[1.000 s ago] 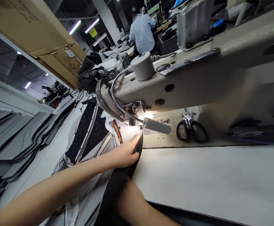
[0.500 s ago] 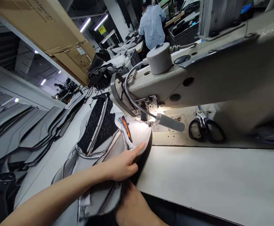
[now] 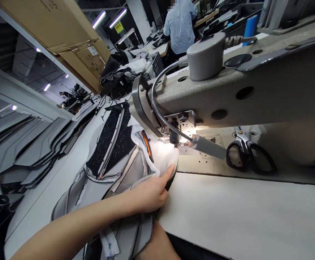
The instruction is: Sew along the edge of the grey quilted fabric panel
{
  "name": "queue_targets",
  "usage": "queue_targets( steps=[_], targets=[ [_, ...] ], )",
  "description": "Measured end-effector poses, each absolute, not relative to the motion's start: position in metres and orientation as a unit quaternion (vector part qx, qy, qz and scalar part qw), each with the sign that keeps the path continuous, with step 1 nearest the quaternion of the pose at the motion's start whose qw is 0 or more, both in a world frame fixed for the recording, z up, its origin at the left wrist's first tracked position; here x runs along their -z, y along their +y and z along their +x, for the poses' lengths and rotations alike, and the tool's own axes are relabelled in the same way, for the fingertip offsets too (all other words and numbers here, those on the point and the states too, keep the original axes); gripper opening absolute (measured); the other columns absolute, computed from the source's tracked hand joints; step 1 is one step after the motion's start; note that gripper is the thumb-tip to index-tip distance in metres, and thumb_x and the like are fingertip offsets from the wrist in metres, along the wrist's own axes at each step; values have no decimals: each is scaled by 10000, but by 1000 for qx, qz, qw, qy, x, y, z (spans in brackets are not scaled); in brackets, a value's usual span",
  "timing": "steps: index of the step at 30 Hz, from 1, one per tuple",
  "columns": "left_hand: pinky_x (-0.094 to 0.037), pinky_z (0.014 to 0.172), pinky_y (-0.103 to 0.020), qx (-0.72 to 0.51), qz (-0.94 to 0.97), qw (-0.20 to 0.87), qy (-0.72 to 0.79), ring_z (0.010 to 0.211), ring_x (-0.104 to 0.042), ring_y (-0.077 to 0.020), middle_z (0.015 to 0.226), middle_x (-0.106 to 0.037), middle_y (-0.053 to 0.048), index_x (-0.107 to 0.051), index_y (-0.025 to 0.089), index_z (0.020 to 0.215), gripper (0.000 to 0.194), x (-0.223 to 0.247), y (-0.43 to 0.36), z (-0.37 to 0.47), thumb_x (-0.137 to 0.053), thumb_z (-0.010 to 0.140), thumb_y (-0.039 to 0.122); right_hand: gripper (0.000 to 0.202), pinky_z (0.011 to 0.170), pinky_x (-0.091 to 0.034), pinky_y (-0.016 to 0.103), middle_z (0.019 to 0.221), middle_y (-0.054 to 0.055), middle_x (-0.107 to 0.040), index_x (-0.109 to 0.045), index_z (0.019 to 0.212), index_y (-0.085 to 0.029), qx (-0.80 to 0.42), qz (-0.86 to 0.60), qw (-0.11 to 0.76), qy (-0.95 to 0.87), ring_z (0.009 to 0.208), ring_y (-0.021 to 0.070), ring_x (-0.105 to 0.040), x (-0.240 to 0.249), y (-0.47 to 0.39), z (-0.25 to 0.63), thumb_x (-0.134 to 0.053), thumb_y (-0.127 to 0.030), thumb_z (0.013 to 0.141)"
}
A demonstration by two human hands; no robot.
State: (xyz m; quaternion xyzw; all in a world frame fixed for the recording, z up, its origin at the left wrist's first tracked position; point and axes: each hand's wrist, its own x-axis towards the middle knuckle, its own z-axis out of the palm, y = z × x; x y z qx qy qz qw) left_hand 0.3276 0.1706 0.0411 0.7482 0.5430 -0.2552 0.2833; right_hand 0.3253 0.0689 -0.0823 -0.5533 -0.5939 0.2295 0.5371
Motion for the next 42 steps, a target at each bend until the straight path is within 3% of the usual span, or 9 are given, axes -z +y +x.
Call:
queue_targets(
  steps=[6, 9, 15, 20, 23, 27, 32, 36, 42],
  targets=[
    [-470, 613, -329, 254, 767, 208, 551, 832, -656, -300, 962, -676, -127, -64, 214, 1482, 820, -38, 191, 333, -413, 741, 185, 292, 974, -463, 319, 1153, 37, -627, -592, 1161, -232, -165, -335, 445, -814, 1074, 173, -555, 75, 77, 361, -467, -173, 904],
    [-462, 597, -328, 248, 770, 199, 554, 824, -658, -308, 960, -676, -136, -65, 208, 1480, 813, -36, 198, 336, -411, 744, 186, 337, 1005, -441, 378, 1157, 43, -629, -600, 1157, -220, -79, -315, 391, -861, 1096, 206, -541, 76, 81, 370, -465, -120, 865],
    [-467, 609, -344, 234, 777, 188, 553, 781, -657, -299, 891, -680, -132, -63, 152, 1476, 779, -29, 206, 343, -387, 769, 193, 216, 974, -435, 404, 918, 55, -680, -675, 902, -214, -33, -309, 362, -879, 920, 229, -583, 82, 82, 381, -472, -161, 848],
    [-493, 696, -390, 234, 798, 171, 529, 894, -633, -333, 1019, -655, -175, -64, 85, 1474, 815, -35, 205, 348, -436, 765, 242, 239, 932, -419, 440, 706, 57, -628, -662, 763, -172, 10, -302, 399, -866, 735, 226, -579, 71, 90, 412, -441, -91, 806],
    [-505, 704, -395, 299, 800, 140, 500, 891, -628, -326, 1070, -633, -182, -52, 87, 1478, 886, -37, 194, 345, -508, 727, 192, 288, 903, -428, 387, 756, 69, -653, -664, 773, -156, 29, -310, 417, -854, 770, 219, -595, 64, 95, 424, -401, -41, 786],
    [-506, 667, -371, 317, 803, 87, 498, 816, -642, -290, 965, -658, -154, -96, 120, 1480, 795, -33, 188, 335, -423, 757, 80, 334, 881, -427, 381, 942, 78, -691, -672, 911, -124, 81, -300, 425, -850, 932, 247, -605, 65, 95, 428, -355, -56, 833],
    [-499, 658, -368, 259, 822, 111, 495, 742, -652, -280, 859, -685, -117, -155, 125, 1465, 721, -27, 204, 332, -405, 788, 153, 279, 911, -423, 401, 978, 85, -686, -672, 924, -132, 76, -293, 399, -866, 999, 267, -590, 71, 97, 436, -410, -115, 827],
    [-497, 680, -388, 227, 829, 103, 500, 792, -652, -301, 867, -686, -131, -205, 110, 1447, 670, -29, 217, 338, -386, 805, 172, 293, 894, -465, 388, 1036, 103, -668, -671, 979, -99, 57, -285, 365, -884, 1048, 280, -564, 67, 111, 451, -442, -139, 800],
    [-507, 673, -388, 329, 796, 113, 494, 799, -645, -316, 943, -671, -157, -155, 64, 1462, 833, -46, 207, 348, -543, 728, 137, 334, 886, -499, 379, 1124, 111, -637, -645, 1074, -76, 67, -250, 337, -905, 1087, 284, -542, 66, 126, 466, -455, -129, 804]
  ],
)
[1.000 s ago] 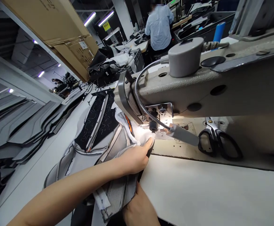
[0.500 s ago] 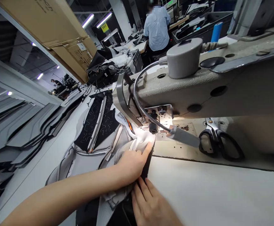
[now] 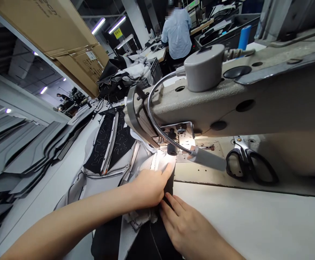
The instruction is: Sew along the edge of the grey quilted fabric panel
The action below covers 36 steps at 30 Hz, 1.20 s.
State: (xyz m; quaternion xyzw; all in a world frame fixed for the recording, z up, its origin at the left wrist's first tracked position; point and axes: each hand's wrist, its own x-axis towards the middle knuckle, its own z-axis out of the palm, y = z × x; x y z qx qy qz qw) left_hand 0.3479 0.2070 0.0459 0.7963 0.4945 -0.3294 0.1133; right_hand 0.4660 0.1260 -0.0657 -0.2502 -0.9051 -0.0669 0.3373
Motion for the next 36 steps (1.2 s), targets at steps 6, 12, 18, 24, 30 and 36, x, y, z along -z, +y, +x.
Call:
queue_targets(
  steps=[6, 12, 18, 24, 30, 36],
  targets=[
    [-506, 716, -396, 291, 800, 103, 514, 886, -627, -312, 1024, -648, -176, -149, 58, 1463, 721, -30, 210, 347, -427, 799, 97, 382, 931, -483, 391, 1171, 137, -610, -623, 1114, -39, 84, -246, 323, -910, 1123, 290, -522, 68, 138, 477, -406, -88, 804],
    [-497, 747, -394, 207, 845, 70, 488, 903, -622, -302, 1020, -647, -158, -273, 81, 1419, 624, -24, 225, 338, -384, 809, 147, 352, 913, -497, 351, 1154, 104, -629, -639, 1106, -79, 98, -231, 316, -915, 1118, 251, -533, 60, 163, 489, -405, -82, 843],
    [-500, 683, -376, 274, 834, 98, 469, 845, -632, -303, 1004, -654, -135, -244, 106, 1427, 709, -46, 219, 340, -449, 755, 195, 345, 937, -491, 346, 1156, 105, -629, -614, 1145, -49, 82, -248, 310, -914, 1117, 260, -537, 62, 166, 491, -437, -70, 850],
    [-496, 697, -358, 298, 820, 124, 473, 872, -635, -290, 1036, -657, -110, -245, 149, 1432, 693, -49, 218, 341, -435, 766, 179, 316, 900, -513, 355, 1167, 82, -628, -631, 1125, -78, 66, -261, 311, -911, 1108, 264, -543, 61, 165, 491, -471, -85, 853],
    [-495, 714, -336, 276, 829, 105, 475, 861, -644, -262, 990, -677, -88, -311, 155, 1403, 646, -43, 223, 338, -404, 764, 164, 363, 894, -511, 353, 1175, 95, -624, -620, 1130, -63, 75, -269, 317, -906, 1104, 254, -550, 62, 167, 490, -452, -44, 809],
    [-502, 663, -327, 204, 852, 73, 476, 830, -652, -251, 988, -684, -64, -340, 172, 1396, 636, -26, 216, 327, -408, 764, 206, 397, 885, -513, 351, 1132, 114, -639, -620, 1110, -54, 71, -269, 331, -902, 1083, 249, -566, 65, 165, 489, -404, -15, 779]
  ],
)
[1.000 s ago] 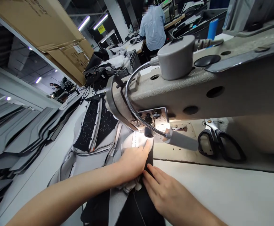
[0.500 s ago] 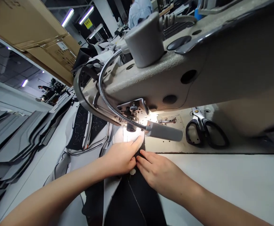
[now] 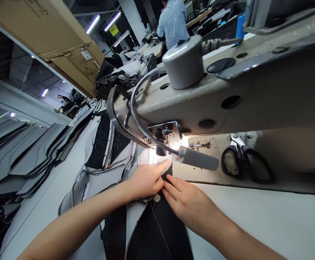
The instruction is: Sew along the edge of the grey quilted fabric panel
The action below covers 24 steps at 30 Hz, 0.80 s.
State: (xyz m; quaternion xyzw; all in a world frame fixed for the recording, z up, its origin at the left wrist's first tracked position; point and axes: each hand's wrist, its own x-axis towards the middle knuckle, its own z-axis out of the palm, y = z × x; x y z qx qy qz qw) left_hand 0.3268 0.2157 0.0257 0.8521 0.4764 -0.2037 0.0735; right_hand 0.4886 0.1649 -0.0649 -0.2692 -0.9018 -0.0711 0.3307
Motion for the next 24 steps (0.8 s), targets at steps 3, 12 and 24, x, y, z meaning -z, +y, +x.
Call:
queue_targets(
  steps=[3, 12, 24],
  targets=[
    [-504, 650, -329, 176, 856, 54, 483, 815, -652, -251, 976, -681, -77, -327, 153, 1404, 626, -16, 210, 323, -407, 788, 228, 384, 906, -501, 357, 1160, 116, -626, -613, 1123, -67, 61, -267, 332, -903, 1102, 249, -554, 68, 164, 488, -403, -37, 802],
    [-505, 643, -342, 113, 871, 69, 474, 823, -644, -259, 969, -674, -109, -359, 118, 1367, 571, -8, 199, 313, -415, 812, 240, 437, 926, -504, 359, 1225, 98, -595, -584, 1194, -110, 54, -239, 299, -922, 1157, 222, -526, 69, 164, 491, -357, -21, 831],
    [-485, 636, -310, 4, 875, 87, 477, 760, -640, -233, 878, -670, -73, -565, 172, 1050, 293, -3, 196, 300, -424, 808, 259, 565, 962, -488, 384, 1334, 100, -507, -453, 1349, -148, -27, -248, 229, -941, 1291, 233, -391, 66, 164, 498, -384, -56, 796]
  ],
)
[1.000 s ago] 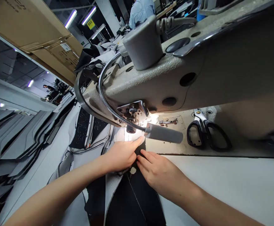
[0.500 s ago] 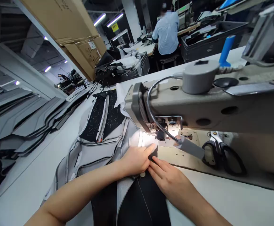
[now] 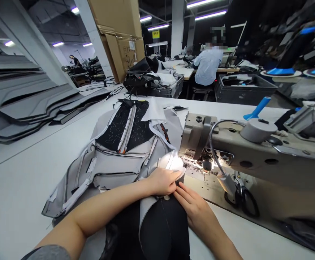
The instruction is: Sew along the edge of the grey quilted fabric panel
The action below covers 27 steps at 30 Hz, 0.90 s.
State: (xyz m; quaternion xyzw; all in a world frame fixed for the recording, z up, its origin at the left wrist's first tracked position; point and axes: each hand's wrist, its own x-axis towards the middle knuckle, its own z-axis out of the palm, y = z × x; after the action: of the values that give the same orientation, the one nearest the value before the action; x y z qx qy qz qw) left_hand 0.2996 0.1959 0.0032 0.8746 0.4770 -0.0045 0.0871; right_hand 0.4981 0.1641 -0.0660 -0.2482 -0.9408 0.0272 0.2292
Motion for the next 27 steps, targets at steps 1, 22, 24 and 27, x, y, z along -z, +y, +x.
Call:
queue_targets(
  steps=[1, 22, 24, 27],
  targets=[
    [-484, 637, -306, -6, 875, 91, 476, 756, -639, -228, 874, -671, -70, -573, 173, 1023, 276, -3, 195, 298, -427, 807, 263, 564, 963, -486, 384, 1342, 96, -499, -445, 1357, -157, -30, -251, 229, -940, 1293, 231, -387, 67, 164, 498, -385, -69, 802],
    [-479, 777, -326, 67, 867, 21, 493, 882, -636, -242, 1027, -674, -105, -402, 190, 1391, 559, -8, 202, 99, -424, 835, 242, 491, 1029, -325, 586, 1380, 188, -429, -406, 1373, -118, -103, -322, 159, -928, 1305, 348, -340, 70, 147, 258, -439, -184, 888],
    [-467, 821, -319, 68, 858, 13, 509, 934, -619, -233, 1062, -660, -97, -383, 190, 1401, 567, -8, 186, 92, -425, 837, 231, 589, 1046, -299, 576, 1405, 183, -399, -368, 1399, -151, -112, -269, 157, -944, 1319, 343, -316, 61, 136, 269, -539, -267, 847],
    [-450, 859, -310, 70, 861, 14, 504, 964, -601, -219, 1058, -650, -89, -357, 180, 1413, 568, -8, 164, 89, -396, 847, 193, 695, 1104, -183, 542, 1442, 92, -373, -273, 1438, -269, -123, -105, 154, -975, 1343, 259, -287, 44, 119, 313, -569, -411, 825]
  ],
)
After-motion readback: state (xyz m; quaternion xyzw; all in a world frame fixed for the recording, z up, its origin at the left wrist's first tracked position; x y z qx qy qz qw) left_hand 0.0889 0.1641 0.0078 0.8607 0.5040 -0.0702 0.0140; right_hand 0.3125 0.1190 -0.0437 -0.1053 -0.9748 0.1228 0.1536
